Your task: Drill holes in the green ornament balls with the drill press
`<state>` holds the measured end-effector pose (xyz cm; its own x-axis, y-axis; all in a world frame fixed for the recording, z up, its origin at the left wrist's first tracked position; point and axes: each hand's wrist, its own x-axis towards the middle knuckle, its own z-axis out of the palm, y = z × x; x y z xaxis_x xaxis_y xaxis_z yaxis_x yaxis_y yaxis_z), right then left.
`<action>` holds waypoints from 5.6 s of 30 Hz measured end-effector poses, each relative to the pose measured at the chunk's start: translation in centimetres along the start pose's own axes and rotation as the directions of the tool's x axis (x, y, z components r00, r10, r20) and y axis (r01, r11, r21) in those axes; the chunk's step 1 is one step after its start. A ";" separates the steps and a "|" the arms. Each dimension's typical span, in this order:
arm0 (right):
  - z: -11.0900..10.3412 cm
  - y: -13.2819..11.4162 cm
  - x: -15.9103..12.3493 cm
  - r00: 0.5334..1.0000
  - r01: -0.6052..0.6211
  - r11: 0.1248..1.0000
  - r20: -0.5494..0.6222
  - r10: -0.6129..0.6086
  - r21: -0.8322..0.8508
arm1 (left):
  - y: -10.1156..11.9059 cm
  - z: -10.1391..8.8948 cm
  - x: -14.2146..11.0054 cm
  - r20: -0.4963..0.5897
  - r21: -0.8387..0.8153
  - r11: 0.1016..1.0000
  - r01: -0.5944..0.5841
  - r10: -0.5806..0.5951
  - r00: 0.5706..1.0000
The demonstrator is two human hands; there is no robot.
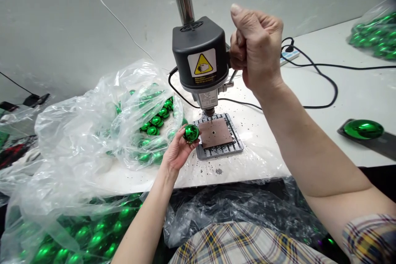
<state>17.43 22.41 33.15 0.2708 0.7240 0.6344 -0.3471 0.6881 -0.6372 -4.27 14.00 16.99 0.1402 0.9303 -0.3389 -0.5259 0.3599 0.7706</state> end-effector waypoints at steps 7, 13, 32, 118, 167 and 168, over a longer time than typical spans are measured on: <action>-0.5 0.3 0.3 0.998 -0.009 0.993 0.056 0.015 -0.118 | -0.8 0.1 1.3 -0.067 0.036 0.990 -0.133 0.135 0.989; -0.6 0.7 0.5 0.997 0.002 0.986 0.073 0.010 -0.165 | -2.5 0.5 3.6 -0.098 0.377 0.870 -0.318 0.379 0.920; 0.3 -0.5 0.0 0.998 -0.066 0.987 -0.034 0.062 -0.147 | -5.0 2.0 5.0 0.129 0.552 0.733 -0.397 0.396 0.909; -0.9 0.1 -3.0 0.958 0.280 0.959 0.059 -0.282 0.041 | -5.9 0.7 -2.7 0.499 0.627 -0.059 -0.777 0.796 0.343; -2.8 2.1 0.3 0.993 0.016 0.997 0.118 -0.008 -0.069 | -6.6 1.5 -7.2 0.287 0.672 0.134 -0.729 0.859 0.423; -3.2 2.5 0.5 0.992 -0.018 0.996 0.126 0.029 -0.085 | -6.7 1.4 -7.3 0.286 0.672 0.131 -0.729 0.861 0.419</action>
<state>19.56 24.69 30.49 0.1452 0.7320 0.6657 -0.2741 0.6763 -0.6838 -0.56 4.94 15.08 -0.1540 0.7203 0.6764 0.3926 -0.5836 0.7108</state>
